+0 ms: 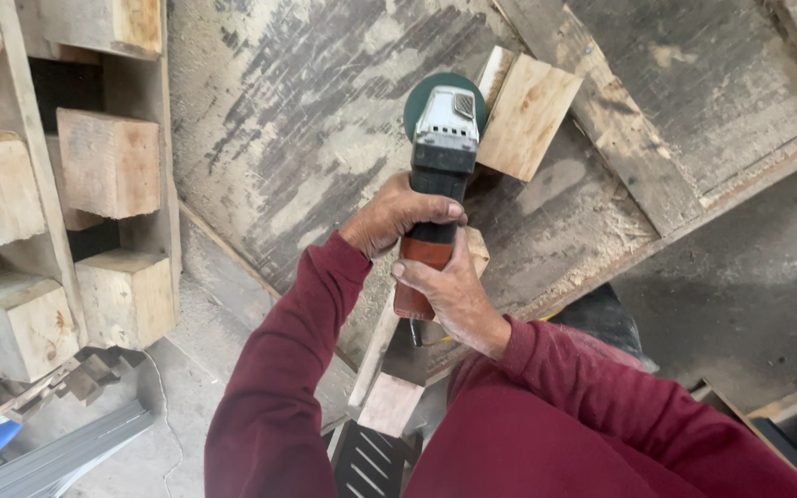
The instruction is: The person uses an angle grinder with a sanding disc to smooth the edges and surfaces of small wooden blocks. They handle the blocks one at a time, repositioning them on a workbench to access different sides while sanding.
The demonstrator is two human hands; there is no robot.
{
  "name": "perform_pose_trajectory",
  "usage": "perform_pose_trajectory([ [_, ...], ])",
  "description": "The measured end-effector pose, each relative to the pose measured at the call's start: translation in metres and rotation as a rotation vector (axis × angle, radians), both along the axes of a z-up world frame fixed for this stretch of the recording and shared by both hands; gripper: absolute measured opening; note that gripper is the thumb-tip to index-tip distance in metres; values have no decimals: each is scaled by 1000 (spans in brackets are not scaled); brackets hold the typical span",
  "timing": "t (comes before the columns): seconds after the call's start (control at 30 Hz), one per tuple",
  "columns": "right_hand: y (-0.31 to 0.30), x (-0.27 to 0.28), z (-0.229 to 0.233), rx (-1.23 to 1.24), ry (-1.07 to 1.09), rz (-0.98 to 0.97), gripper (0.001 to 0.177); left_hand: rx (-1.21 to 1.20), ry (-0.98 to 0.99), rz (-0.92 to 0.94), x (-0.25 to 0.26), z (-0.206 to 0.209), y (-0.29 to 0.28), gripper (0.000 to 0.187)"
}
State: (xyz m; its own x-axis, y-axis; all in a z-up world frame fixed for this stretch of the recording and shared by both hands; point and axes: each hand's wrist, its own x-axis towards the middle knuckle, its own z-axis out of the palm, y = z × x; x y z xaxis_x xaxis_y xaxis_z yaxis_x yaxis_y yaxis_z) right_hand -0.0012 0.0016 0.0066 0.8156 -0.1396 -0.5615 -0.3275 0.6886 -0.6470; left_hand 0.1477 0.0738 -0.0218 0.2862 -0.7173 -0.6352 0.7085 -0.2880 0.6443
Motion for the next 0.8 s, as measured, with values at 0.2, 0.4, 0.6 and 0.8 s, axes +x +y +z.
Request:
perform_pose_trajectory([
  [0.2, 0, 14, -8, 113, -23, -101, 63, -34, -78, -29, 18, 3, -11, 53],
  [0.4, -5, 32, -16, 94, -55, -145, 65, 18, -190, -123, 43, 8, -31, 56],
  [0.6, -12, 35, -9, 169, -96, -135, 64, 69, -250, -173, 46, 18, -38, 48],
  [0.8, 4, 18, -3, 231, -64, -126, 64, 116, -233, -183, 30, 25, -21, 42],
])
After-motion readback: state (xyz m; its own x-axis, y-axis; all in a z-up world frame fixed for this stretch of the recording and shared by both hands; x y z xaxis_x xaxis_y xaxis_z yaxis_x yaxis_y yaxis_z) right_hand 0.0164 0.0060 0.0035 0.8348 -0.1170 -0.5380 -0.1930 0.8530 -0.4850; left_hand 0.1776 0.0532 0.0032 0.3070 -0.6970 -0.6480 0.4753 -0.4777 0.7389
